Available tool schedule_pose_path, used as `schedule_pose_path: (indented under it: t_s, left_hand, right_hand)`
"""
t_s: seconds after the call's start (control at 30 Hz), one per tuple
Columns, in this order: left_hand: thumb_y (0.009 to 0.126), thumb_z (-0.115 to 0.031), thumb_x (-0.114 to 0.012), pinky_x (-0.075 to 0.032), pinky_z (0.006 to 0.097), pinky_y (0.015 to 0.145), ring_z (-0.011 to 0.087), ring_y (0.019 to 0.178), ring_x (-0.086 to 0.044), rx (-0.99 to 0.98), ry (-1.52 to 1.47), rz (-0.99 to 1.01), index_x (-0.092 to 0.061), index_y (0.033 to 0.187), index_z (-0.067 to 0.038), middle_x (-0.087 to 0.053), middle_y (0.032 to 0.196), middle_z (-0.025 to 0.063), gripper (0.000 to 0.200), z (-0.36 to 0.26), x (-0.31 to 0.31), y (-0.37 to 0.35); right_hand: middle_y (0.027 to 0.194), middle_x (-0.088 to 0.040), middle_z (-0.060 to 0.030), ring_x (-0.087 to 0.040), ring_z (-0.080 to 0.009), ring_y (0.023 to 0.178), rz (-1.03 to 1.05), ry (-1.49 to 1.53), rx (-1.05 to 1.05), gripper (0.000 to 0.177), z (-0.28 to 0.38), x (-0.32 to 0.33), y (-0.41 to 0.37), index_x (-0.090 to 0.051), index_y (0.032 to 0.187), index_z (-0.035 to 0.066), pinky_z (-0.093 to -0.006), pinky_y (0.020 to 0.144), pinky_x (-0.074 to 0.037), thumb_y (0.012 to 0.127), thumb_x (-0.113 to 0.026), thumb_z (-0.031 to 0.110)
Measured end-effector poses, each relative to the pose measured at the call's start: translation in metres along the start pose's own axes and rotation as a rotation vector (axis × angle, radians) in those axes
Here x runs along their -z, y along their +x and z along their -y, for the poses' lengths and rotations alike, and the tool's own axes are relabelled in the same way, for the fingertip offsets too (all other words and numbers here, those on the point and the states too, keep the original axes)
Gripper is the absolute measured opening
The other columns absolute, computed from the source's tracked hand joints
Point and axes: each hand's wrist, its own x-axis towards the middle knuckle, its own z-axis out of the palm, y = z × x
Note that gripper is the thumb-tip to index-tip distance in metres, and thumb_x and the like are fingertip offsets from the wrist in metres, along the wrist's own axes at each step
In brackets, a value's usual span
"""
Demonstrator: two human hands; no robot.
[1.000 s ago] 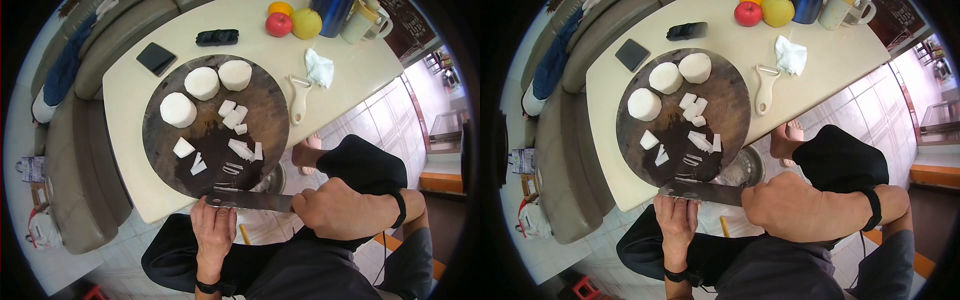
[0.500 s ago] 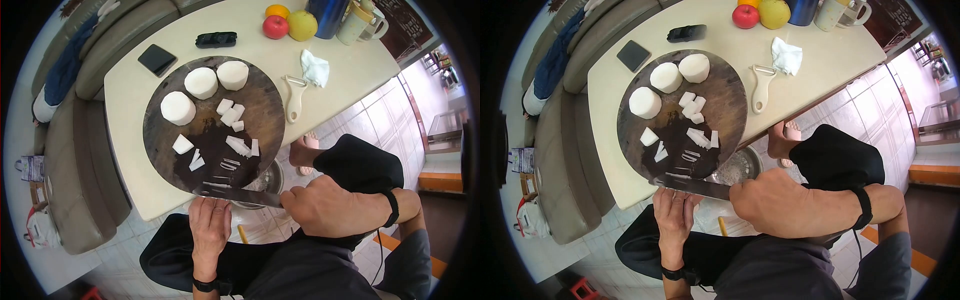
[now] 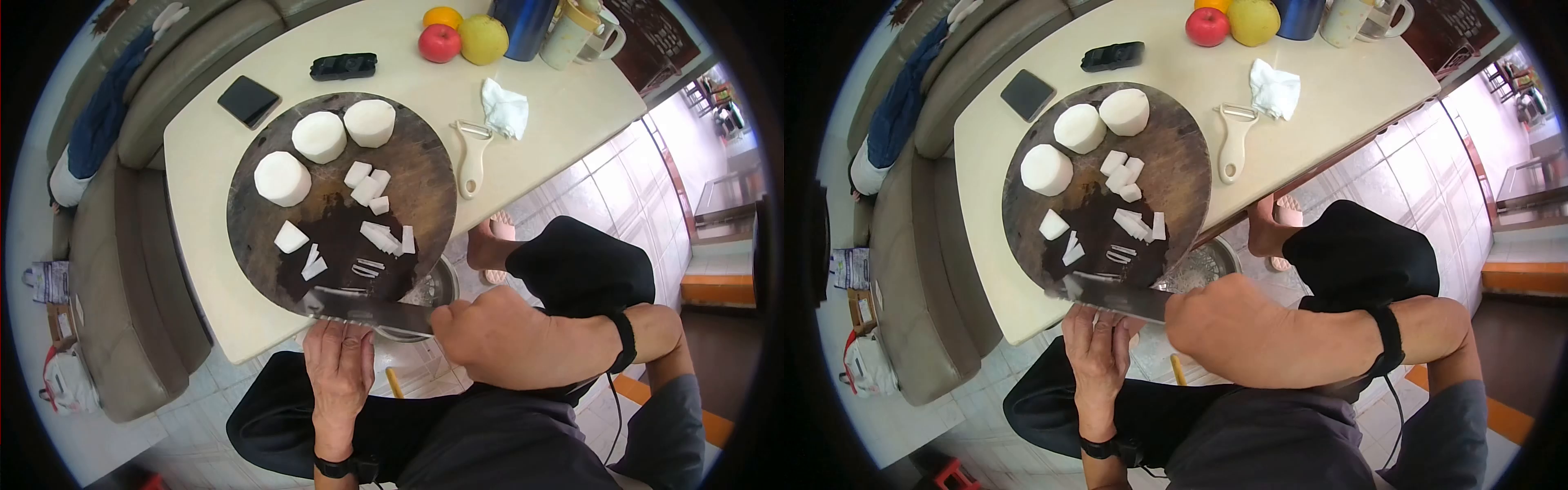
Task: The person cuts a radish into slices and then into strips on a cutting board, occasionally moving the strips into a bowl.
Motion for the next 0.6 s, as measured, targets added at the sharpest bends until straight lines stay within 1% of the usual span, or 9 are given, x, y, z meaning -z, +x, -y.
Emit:
schedule_pose_path:
  t_s: [0.03, 0.07, 0.13, 0.23, 0.47, 0.53, 0.6]
  left_hand:
    - [0.071, 0.001, -0.074, -0.046, 0.0451, 0.085, 0.0356, 0.098, -0.057, 0.004, 0.002, -0.006, -0.067, 0.098, 0.003, -0.060, 0.102, 0.0151, 0.028, 0.000, 0.000, 0.000]
    - [0.071, 0.001, -0.075, -0.046, 0.0454, 0.086, 0.0358, 0.100, -0.057, 0.006, -0.011, -0.006, -0.067, 0.099, 0.003, -0.060, 0.103, 0.0154, 0.029, 0.000, -0.001, 0.001]
    - [0.071, 0.001, -0.075, -0.045, 0.0457, 0.088, 0.0359, 0.101, -0.057, 0.006, -0.023, -0.005, -0.067, 0.100, 0.003, -0.060, 0.104, 0.0158, 0.030, 0.000, -0.001, 0.000]
    - [0.072, 0.001, -0.075, -0.046, 0.0454, 0.087, 0.0358, 0.101, -0.057, 0.002, -0.026, 0.006, -0.067, 0.101, 0.003, -0.060, 0.105, 0.0161, 0.031, 0.002, -0.001, -0.002]
    - [0.072, 0.000, -0.075, -0.046, 0.0451, 0.088, 0.0347, 0.104, -0.057, 0.009, -0.017, 0.012, -0.066, 0.105, 0.003, -0.061, 0.108, 0.0155, 0.034, 0.000, 0.000, 0.000]
    - [0.073, 0.000, -0.074, -0.046, 0.0451, 0.088, 0.0345, 0.104, -0.057, 0.012, -0.019, 0.004, -0.066, 0.105, 0.003, -0.061, 0.109, 0.0155, 0.033, 0.001, 0.000, 0.000]
    - [0.073, 0.000, -0.074, -0.046, 0.0451, 0.088, 0.0344, 0.105, -0.057, 0.002, -0.035, 0.001, -0.066, 0.104, 0.004, -0.061, 0.110, 0.0156, 0.032, 0.001, 0.000, 0.001]
  right_hand:
    - [0.066, -0.063, -0.0196, -0.067, -0.0339, 0.062, -0.007, 0.032, -0.022, 0.018, -0.002, 0.003, -0.001, -0.057, 0.080, -0.006, -0.0388, 0.050, -0.051, 0.068, -0.065, 0.004]
    - [0.066, -0.063, -0.0196, -0.067, -0.0339, 0.062, -0.006, 0.029, -0.017, 0.018, -0.003, 0.005, -0.003, -0.057, 0.080, -0.006, -0.0388, 0.050, -0.051, 0.068, -0.065, 0.004]
    - [0.065, -0.063, -0.0198, -0.066, -0.0344, 0.059, 0.049, 0.068, -0.016, 0.018, -0.004, 0.008, -0.007, -0.057, 0.080, -0.006, -0.0399, 0.050, -0.051, 0.068, -0.064, 0.004]
    - [0.064, -0.062, -0.0198, -0.065, -0.0347, 0.057, 0.067, 0.078, -0.011, 0.017, -0.003, 0.009, -0.011, -0.057, 0.081, -0.006, -0.0416, 0.049, -0.050, 0.068, -0.063, 0.004]
    - [0.063, -0.062, -0.0204, -0.065, -0.0370, 0.057, 0.055, 0.070, -0.036, 0.020, -0.004, 0.007, -0.009, -0.056, 0.082, -0.008, -0.0437, 0.049, -0.049, 0.068, -0.063, 0.004]
    - [0.062, -0.061, -0.0208, -0.064, -0.0380, 0.057, 0.065, 0.141, -0.033, 0.023, -0.006, 0.015, -0.009, -0.055, 0.084, -0.009, -0.0438, 0.050, -0.049, 0.067, -0.063, 0.003]
    - [0.063, -0.061, -0.0210, -0.064, -0.0380, 0.057, 0.077, 0.145, -0.031, 0.023, -0.006, 0.019, -0.009, -0.055, 0.085, -0.008, -0.0438, 0.050, -0.049, 0.067, -0.064, 0.003]
